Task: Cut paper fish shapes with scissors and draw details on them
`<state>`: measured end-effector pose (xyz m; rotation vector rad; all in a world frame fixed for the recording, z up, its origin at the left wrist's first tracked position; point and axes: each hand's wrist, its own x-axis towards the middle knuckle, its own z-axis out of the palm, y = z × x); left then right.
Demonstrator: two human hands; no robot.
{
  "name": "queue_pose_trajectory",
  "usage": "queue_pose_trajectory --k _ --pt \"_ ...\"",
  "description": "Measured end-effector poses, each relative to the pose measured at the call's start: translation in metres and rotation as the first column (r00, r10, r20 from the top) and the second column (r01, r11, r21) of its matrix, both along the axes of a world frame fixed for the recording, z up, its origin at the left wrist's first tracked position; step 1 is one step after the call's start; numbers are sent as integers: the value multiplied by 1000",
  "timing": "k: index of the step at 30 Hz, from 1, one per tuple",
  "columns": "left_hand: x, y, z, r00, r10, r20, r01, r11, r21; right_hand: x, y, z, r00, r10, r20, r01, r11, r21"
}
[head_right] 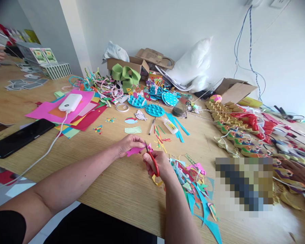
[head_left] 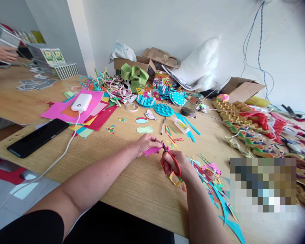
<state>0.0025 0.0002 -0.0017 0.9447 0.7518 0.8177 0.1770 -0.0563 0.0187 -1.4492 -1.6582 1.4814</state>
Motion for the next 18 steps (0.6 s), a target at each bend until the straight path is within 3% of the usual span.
queue_pose_trajectory --k 18 --pt "-1 1 0 1000 -21 6 20 1000 22 0 1 1 1000 -18 -19 18 999 -31"
